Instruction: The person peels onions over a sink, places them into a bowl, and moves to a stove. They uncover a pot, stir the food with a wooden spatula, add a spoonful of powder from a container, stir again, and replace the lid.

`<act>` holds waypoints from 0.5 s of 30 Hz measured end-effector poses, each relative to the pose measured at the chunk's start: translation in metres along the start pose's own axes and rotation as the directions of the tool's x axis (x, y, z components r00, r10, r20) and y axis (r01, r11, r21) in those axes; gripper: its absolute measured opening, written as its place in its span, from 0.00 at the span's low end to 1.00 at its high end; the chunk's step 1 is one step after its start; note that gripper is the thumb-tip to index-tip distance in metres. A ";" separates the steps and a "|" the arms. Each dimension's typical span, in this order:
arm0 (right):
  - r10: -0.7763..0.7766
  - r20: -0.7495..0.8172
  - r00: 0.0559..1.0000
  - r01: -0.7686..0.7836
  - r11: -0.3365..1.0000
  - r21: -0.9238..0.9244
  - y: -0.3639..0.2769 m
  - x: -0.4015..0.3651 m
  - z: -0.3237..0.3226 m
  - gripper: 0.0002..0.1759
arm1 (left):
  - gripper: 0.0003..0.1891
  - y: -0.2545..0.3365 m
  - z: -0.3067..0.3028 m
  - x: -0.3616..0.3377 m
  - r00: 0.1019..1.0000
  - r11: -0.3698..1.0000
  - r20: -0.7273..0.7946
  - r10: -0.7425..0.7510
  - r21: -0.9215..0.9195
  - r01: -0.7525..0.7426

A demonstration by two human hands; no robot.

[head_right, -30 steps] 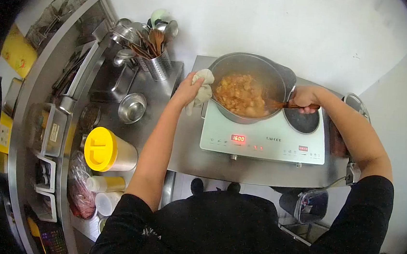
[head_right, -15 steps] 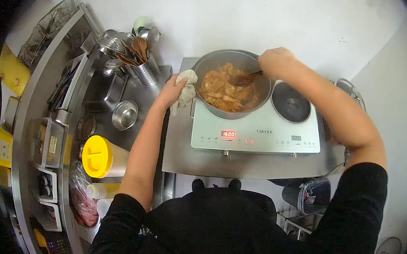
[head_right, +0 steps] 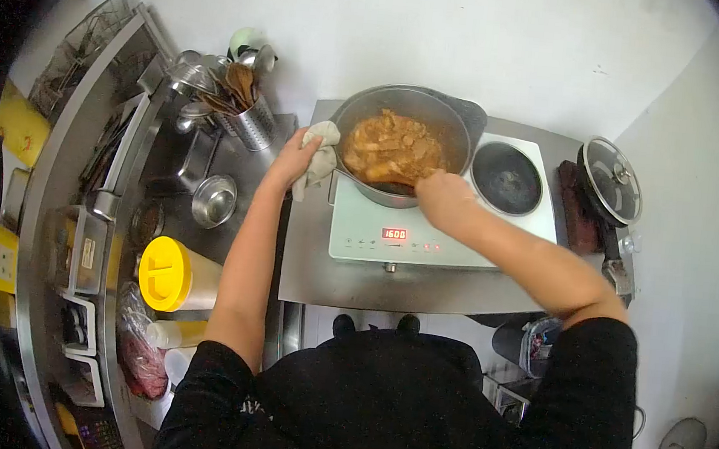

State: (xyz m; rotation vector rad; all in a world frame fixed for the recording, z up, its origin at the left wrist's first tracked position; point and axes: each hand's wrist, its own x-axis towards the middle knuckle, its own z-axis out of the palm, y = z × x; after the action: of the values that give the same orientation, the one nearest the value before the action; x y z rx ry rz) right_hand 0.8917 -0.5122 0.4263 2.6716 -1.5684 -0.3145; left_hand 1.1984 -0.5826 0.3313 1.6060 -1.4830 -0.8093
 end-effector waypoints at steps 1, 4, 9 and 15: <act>0.004 -0.119 0.993 0.000 0.999 0.034 -0.007 0.003 0.008 0.10 | 0.31 -0.005 0.000 0.003 1.000 1.000 -0.001 -0.005 0.017 0.005; 0.091 -0.075 0.993 -0.090 0.996 0.021 -0.003 0.034 0.014 0.11 | 0.32 -0.003 0.000 0.003 0.999 0.999 0.026 -0.019 0.033 0.018; 0.237 -0.024 0.971 -0.234 0.968 0.085 0.052 0.040 -0.016 0.10 | 0.32 0.009 -0.005 -0.004 1.000 0.997 0.012 -0.022 0.077 0.021; 0.181 -0.056 0.982 -0.181 0.983 0.018 0.072 0.031 -0.065 0.12 | 0.33 0.007 -0.006 -0.004 1.000 0.996 0.020 -0.009 0.088 0.007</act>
State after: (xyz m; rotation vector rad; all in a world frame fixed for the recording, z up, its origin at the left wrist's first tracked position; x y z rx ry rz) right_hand 0.8566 -0.5798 0.4937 2.4977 -1.7847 -0.2191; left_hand 1.1995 -0.5776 0.3395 1.6740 -1.5470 -0.7768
